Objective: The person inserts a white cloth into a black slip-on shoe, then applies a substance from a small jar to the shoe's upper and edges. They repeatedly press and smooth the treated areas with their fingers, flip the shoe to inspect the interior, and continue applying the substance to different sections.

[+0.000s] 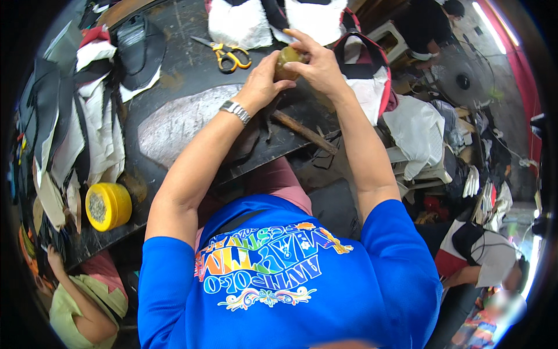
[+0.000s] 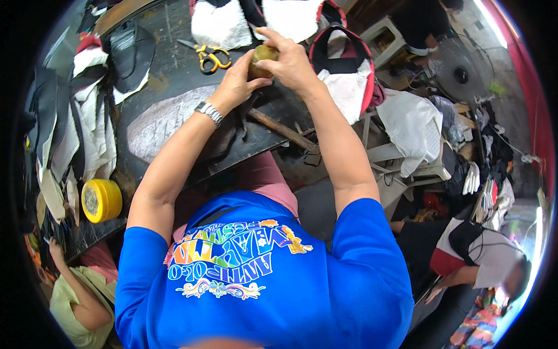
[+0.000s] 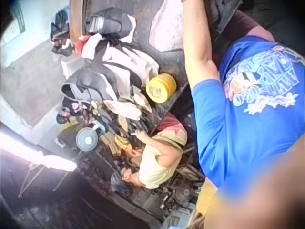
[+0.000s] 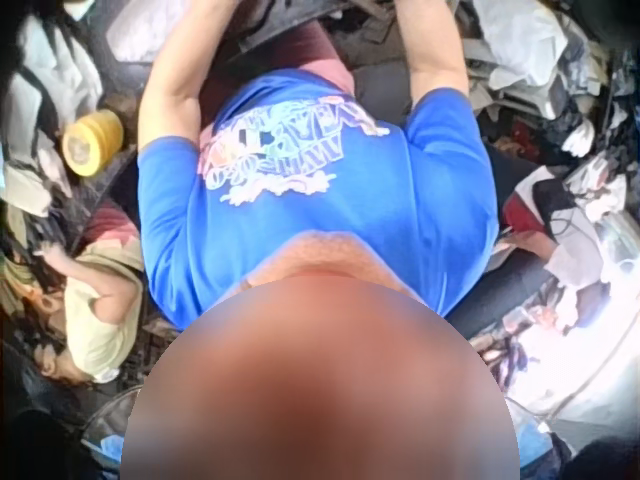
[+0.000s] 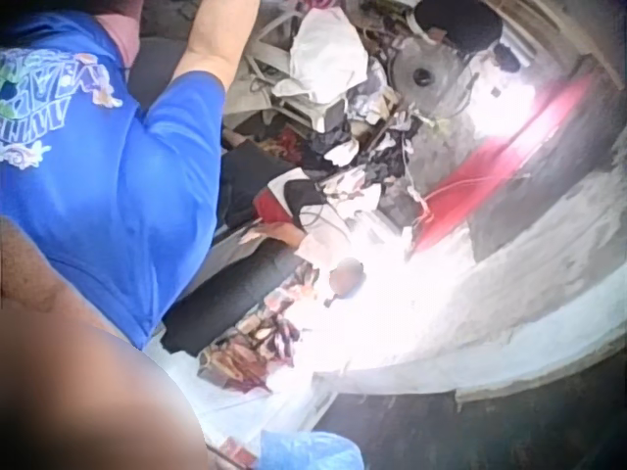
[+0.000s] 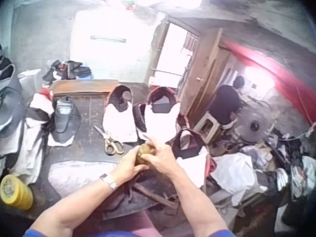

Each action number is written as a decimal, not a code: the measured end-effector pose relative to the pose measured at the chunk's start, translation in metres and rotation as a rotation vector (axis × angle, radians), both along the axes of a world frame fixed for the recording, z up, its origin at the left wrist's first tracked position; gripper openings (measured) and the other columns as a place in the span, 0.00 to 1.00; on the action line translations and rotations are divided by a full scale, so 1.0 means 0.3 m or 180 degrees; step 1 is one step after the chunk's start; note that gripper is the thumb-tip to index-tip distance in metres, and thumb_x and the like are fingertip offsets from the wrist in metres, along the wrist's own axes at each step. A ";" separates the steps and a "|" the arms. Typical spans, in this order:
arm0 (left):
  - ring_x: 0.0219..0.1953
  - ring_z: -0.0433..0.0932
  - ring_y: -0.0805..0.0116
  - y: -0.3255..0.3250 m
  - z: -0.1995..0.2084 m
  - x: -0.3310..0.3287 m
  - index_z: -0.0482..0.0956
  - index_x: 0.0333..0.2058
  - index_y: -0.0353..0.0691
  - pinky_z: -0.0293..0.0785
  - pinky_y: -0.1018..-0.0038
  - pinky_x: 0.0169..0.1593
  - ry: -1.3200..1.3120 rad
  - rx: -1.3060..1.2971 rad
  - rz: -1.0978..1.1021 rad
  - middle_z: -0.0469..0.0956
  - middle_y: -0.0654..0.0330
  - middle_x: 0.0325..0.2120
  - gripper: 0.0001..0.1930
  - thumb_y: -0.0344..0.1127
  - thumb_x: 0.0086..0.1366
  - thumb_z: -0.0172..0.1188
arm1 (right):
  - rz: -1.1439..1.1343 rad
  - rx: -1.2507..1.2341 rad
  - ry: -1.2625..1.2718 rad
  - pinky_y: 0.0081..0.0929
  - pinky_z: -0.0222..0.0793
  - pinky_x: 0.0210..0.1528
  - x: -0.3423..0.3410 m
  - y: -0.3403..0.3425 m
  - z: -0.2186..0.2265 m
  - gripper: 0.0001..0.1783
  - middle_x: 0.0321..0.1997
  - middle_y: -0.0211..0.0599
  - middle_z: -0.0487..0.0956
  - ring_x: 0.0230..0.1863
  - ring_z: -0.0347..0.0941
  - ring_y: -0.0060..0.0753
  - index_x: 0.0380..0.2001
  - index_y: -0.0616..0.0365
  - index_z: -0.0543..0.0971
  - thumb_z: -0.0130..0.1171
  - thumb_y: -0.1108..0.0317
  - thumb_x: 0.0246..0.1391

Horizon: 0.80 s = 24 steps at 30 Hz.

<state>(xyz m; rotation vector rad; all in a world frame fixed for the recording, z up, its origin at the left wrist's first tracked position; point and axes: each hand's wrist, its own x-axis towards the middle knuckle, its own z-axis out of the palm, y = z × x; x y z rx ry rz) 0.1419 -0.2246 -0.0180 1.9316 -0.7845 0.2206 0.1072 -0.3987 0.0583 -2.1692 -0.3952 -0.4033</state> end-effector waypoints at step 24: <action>0.51 0.83 0.60 -0.035 0.011 0.004 0.75 0.59 0.36 0.77 0.67 0.56 0.0343 -0.0130 0.0479 0.82 0.49 0.50 0.37 0.36 0.50 0.80 | -0.1560 -0.2302 -0.1479 0.66 0.54 0.68 -0.041 0.063 -0.120 0.39 0.64 0.55 0.71 0.71 0.60 0.55 0.64 0.61 0.71 0.64 0.47 0.56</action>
